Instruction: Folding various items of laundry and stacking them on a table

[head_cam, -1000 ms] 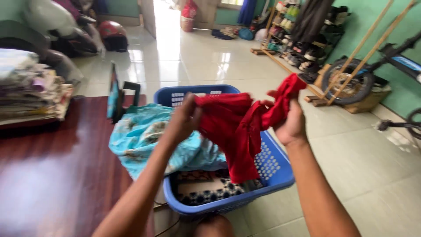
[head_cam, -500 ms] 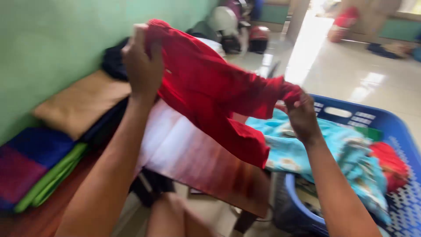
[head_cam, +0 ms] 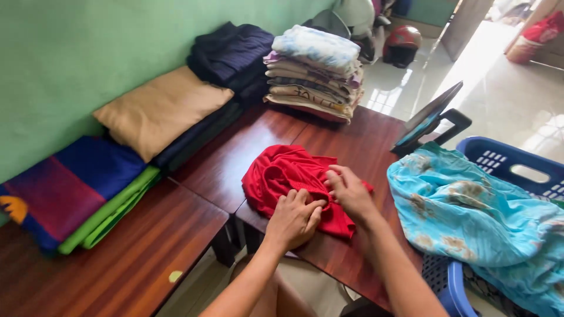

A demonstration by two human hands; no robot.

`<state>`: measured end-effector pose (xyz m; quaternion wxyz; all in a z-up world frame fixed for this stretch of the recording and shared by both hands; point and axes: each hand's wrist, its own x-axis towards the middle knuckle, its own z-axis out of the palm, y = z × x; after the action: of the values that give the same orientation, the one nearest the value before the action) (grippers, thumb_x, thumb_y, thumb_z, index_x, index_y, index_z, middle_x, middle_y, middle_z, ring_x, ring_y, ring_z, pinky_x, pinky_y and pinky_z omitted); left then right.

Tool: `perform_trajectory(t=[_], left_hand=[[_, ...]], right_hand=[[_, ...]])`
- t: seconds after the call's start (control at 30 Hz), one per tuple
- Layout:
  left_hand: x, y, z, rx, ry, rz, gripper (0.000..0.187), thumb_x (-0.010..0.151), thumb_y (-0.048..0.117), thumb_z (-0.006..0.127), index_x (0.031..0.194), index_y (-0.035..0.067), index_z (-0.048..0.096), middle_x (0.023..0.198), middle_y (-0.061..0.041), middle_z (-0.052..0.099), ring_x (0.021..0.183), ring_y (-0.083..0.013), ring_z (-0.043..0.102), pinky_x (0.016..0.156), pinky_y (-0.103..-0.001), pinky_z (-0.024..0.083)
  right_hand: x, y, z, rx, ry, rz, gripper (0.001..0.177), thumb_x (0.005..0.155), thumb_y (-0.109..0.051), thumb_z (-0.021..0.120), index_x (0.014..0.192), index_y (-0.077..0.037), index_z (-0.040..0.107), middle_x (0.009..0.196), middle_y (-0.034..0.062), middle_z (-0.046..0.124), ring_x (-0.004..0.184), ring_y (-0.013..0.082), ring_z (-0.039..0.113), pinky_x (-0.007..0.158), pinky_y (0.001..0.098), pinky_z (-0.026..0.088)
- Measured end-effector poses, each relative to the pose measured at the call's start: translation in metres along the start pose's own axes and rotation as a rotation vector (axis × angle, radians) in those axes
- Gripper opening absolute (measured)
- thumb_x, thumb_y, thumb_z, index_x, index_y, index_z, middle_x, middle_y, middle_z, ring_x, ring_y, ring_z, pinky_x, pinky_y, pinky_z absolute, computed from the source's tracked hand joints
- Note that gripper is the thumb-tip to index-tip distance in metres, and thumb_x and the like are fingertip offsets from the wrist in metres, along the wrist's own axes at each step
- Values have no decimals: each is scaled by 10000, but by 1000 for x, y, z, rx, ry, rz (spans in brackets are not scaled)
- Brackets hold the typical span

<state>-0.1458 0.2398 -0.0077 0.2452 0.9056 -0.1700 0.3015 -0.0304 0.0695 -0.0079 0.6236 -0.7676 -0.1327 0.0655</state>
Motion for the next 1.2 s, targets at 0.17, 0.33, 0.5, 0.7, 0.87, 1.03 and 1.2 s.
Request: perform_trajectory(t=[0.17,0.33,0.5,0.7,0.87,1.03,1.2], left_hand=[[3,-9,0,-84,-37,-96,193,902,290,661,998,158,765,965,-83,635,950,-275,580,777,-432,438],[0,-15,3,-226,18,-210,140,931,218,658,960,122,757,930,-82,652,927,-276,631,782,-430,483],[8,-7,3,-416,285,-414,212,945,114,648,1132,15,643,959,-132,601,887,-295,633,805,-422,508],[7,-14,16,-87,295,-452,204,891,219,787,1075,157,725,910,-126,549,858,-293,592,788,-419,501],[30,-24,24,-22,292,-412,173,957,264,670,1077,151,619,972,-92,634,886,-290,619,798,-422,442],[53,-23,38,-661,307,-602,210,1087,254,500,1078,48,537,882,-34,619,798,-155,554,755,-290,494],[46,-34,58,-891,177,-654,205,1043,199,568,1168,50,633,752,40,485,652,-87,380,573,-282,338]], right_hand=[[-4,28,15,-406,-26,-256,340,909,-294,734,1181,-91,709,906,41,665,758,142,613,661,300,531],[-1,32,14,-255,330,-294,216,1081,-268,622,1075,-65,694,927,65,696,840,165,637,774,308,549],[-19,-18,5,961,151,59,216,1021,-202,475,1077,-86,649,1074,25,734,994,136,695,922,304,558],[-29,4,3,776,5,-106,188,1131,-169,522,1131,-28,644,1093,16,681,1001,103,626,936,296,501],[-44,-26,-22,778,20,-125,255,1063,-217,502,1067,-23,666,1009,46,726,920,141,669,856,319,557],[-39,-2,-41,-299,41,-330,343,902,-233,748,1141,0,673,1027,74,731,979,130,667,868,306,525],[-40,5,-67,1058,-158,170,278,1059,-256,510,1166,-76,693,1076,86,746,935,195,715,857,349,568]])
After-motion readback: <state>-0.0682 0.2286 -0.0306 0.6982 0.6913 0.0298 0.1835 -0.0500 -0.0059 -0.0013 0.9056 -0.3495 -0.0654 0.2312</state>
